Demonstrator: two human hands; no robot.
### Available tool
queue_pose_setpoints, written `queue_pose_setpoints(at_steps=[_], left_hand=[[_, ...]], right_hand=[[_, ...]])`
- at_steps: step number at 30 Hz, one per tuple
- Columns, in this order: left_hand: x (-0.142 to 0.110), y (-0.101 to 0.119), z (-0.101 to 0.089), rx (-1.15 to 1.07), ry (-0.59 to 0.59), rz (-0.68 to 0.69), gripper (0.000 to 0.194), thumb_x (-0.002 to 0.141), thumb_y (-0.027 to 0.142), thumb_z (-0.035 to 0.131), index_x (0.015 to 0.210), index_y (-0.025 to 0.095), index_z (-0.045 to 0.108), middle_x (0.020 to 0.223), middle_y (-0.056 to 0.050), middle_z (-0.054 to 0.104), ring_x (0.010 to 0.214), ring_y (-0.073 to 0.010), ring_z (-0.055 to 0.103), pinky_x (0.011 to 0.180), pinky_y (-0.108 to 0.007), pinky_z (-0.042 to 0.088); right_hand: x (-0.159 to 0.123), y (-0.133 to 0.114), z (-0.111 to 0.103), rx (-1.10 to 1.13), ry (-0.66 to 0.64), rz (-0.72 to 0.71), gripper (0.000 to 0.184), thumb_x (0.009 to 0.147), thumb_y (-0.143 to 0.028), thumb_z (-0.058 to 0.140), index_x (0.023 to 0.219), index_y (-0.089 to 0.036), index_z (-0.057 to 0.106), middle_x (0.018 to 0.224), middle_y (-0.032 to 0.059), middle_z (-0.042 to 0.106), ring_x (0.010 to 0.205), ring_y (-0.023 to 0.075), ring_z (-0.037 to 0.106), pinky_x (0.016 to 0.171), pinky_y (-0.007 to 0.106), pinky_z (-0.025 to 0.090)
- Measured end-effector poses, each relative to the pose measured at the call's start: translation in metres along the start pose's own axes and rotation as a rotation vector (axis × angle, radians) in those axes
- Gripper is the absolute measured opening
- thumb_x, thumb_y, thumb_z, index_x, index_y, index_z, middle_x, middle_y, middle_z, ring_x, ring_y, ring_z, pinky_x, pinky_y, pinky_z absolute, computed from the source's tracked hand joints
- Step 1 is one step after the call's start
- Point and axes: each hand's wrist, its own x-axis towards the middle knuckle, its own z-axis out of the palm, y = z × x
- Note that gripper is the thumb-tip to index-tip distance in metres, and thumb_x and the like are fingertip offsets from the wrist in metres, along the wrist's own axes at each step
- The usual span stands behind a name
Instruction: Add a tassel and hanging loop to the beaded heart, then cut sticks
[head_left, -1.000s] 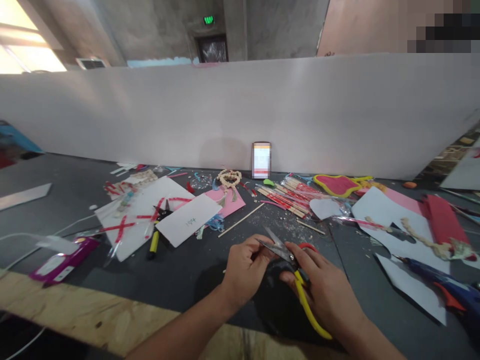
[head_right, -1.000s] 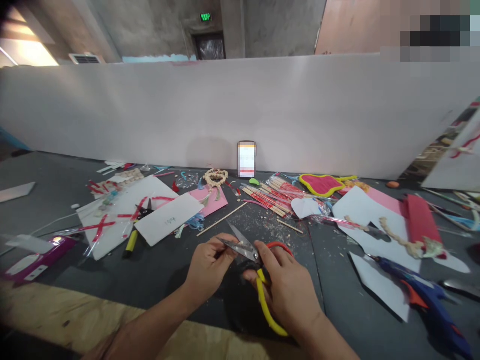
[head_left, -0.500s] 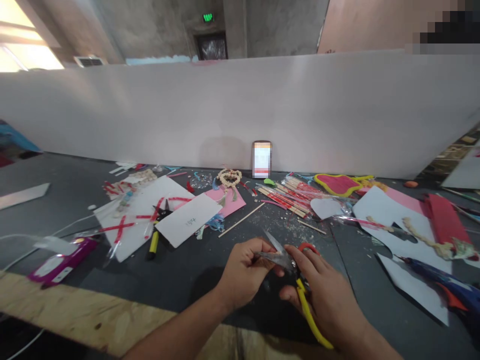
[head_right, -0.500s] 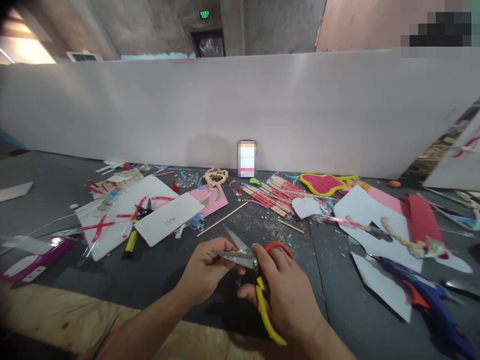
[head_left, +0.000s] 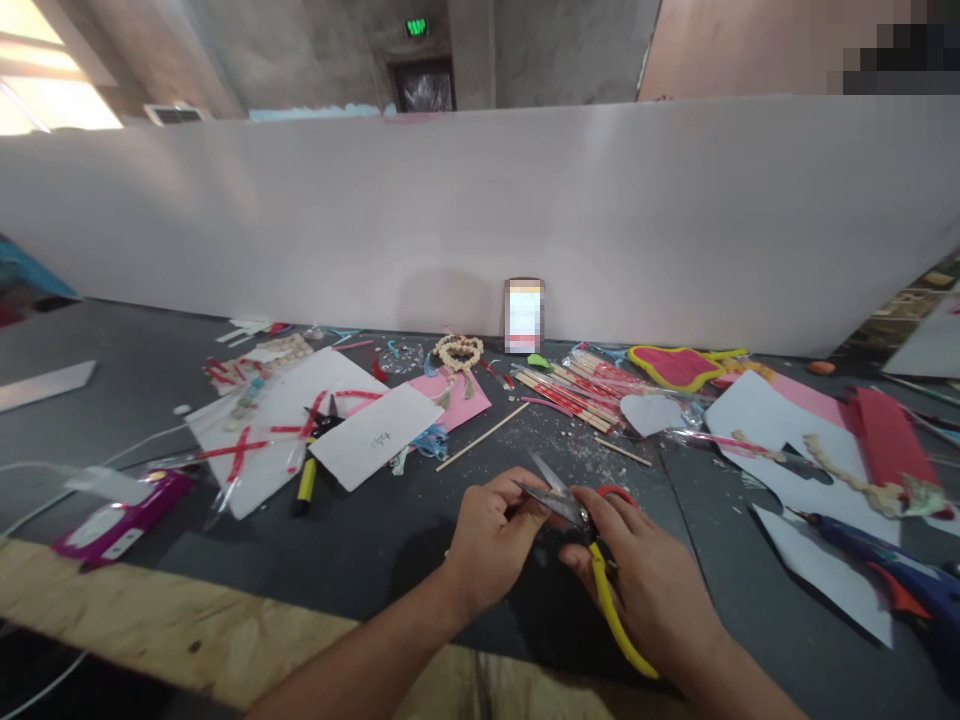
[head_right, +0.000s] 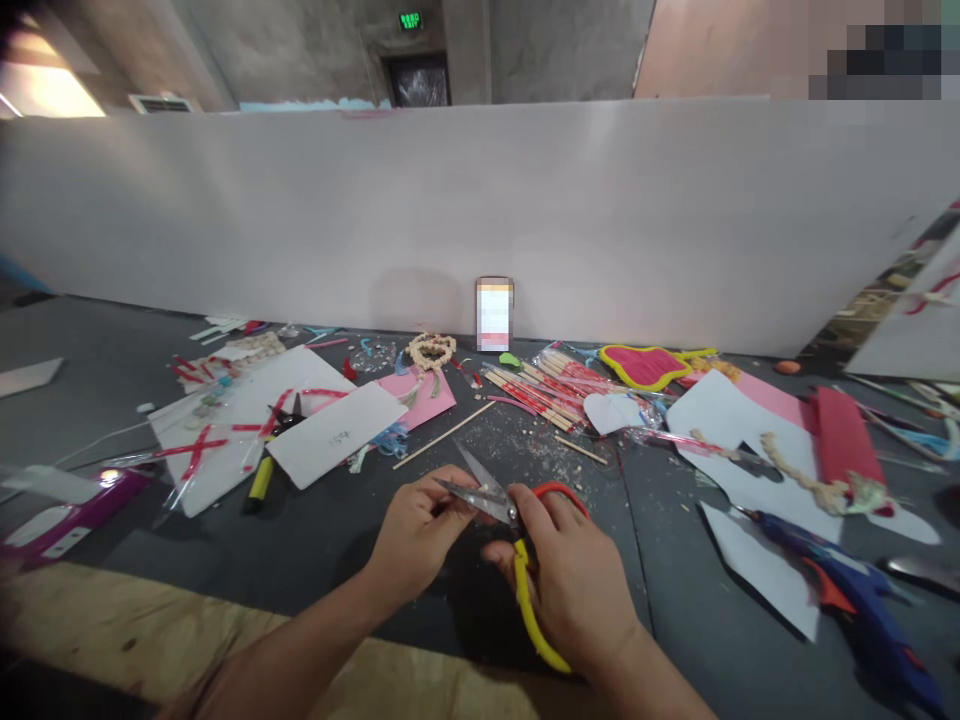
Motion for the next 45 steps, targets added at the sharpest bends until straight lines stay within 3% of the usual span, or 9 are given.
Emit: queue_pose_setpoints(at_steps=[9, 17, 21, 25, 29, 37, 41, 45], left_hand=[[-0.001, 0.014, -0.009, -0.034, -0.156, -0.055, 0.013, 0.075, 0.021, 0.055, 0.065, 0.015, 0.060, 0.057, -0.001, 0.065, 0.060, -0.0128, 0.059, 0.062, -0.022, 0.043], [-0.001, 0.012, -0.005, -0.095, -0.147, -0.144, 0.009, 0.076, 0.019, 0.054, 0.069, 0.014, 0.058, 0.057, -0.001, 0.064, 0.056, -0.0129, 0.060, 0.056, -0.021, 0.044], [0.001, 0.008, -0.002, -0.104, -0.105, -0.130, 0.011, 0.076, 0.019, 0.054, 0.067, 0.013, 0.057, 0.060, -0.002, 0.063, 0.059, -0.0137, 0.062, 0.059, -0.022, 0.047], [0.002, 0.001, 0.001, -0.084, -0.060, -0.100, 0.009, 0.075, 0.022, 0.058, 0.077, 0.013, 0.060, 0.074, -0.004, 0.067, 0.070, -0.0155, 0.065, 0.064, -0.022, 0.048], [0.001, -0.001, 0.001, -0.015, -0.018, -0.075, 0.010, 0.078, 0.023, 0.055, 0.075, 0.014, 0.059, 0.069, -0.003, 0.067, 0.067, -0.0149, 0.065, 0.063, -0.022, 0.047], [-0.002, 0.010, -0.007, -0.010, -0.134, -0.070, 0.010, 0.075, 0.020, 0.053, 0.068, 0.016, 0.058, 0.057, 0.000, 0.065, 0.057, -0.0121, 0.058, 0.059, -0.021, 0.042], [-0.001, 0.010, -0.009, -0.022, -0.178, -0.065, 0.012, 0.074, 0.019, 0.054, 0.064, 0.015, 0.058, 0.057, 0.000, 0.064, 0.060, -0.0119, 0.057, 0.063, -0.021, 0.041], [0.000, 0.010, -0.007, -0.056, -0.177, -0.143, 0.010, 0.075, 0.021, 0.054, 0.068, 0.015, 0.058, 0.056, -0.001, 0.063, 0.055, -0.0114, 0.056, 0.056, -0.021, 0.040]], right_hand=[[0.001, -0.003, -0.007, -0.001, 0.017, -0.058, 0.062, 0.076, -0.059, 0.052, 0.119, -0.014, 0.049, 0.099, 0.0139, 0.060, 0.094, 0.0290, 0.056, 0.075, 0.042, 0.050], [-0.002, -0.001, 0.002, -0.003, 0.017, -0.047, 0.041, 0.090, -0.045, 0.036, 0.115, -0.015, 0.051, 0.093, 0.0114, 0.064, 0.082, 0.0236, 0.063, 0.067, 0.035, 0.052], [-0.002, 0.001, 0.001, -0.043, 0.005, -0.017, 0.040, 0.091, -0.044, 0.033, 0.110, -0.016, 0.054, 0.089, 0.0109, 0.066, 0.076, 0.0242, 0.064, 0.062, 0.036, 0.052], [-0.001, 0.002, 0.001, -0.043, -0.015, 0.021, 0.041, 0.090, -0.046, 0.034, 0.112, -0.016, 0.052, 0.092, 0.0116, 0.065, 0.079, 0.0239, 0.064, 0.064, 0.035, 0.052], [0.001, 0.001, 0.001, -0.013, -0.048, 0.027, 0.042, 0.089, -0.046, 0.036, 0.117, -0.017, 0.049, 0.098, 0.0118, 0.063, 0.086, 0.0250, 0.061, 0.069, 0.037, 0.051], [0.000, -0.003, -0.005, 0.018, -0.043, -0.013, 0.064, 0.074, -0.059, 0.054, 0.120, -0.016, 0.047, 0.101, 0.0132, 0.058, 0.095, 0.0300, 0.054, 0.077, 0.044, 0.048], [-0.001, -0.002, -0.001, 0.009, -0.023, -0.037, 0.060, 0.076, -0.056, 0.054, 0.120, -0.014, 0.047, 0.100, 0.0140, 0.058, 0.095, 0.0298, 0.054, 0.078, 0.043, 0.048], [-0.004, -0.001, 0.005, 0.040, -0.023, -0.030, 0.046, 0.086, -0.047, 0.044, 0.117, -0.013, 0.048, 0.099, 0.0137, 0.060, 0.090, 0.0255, 0.058, 0.076, 0.037, 0.049]])
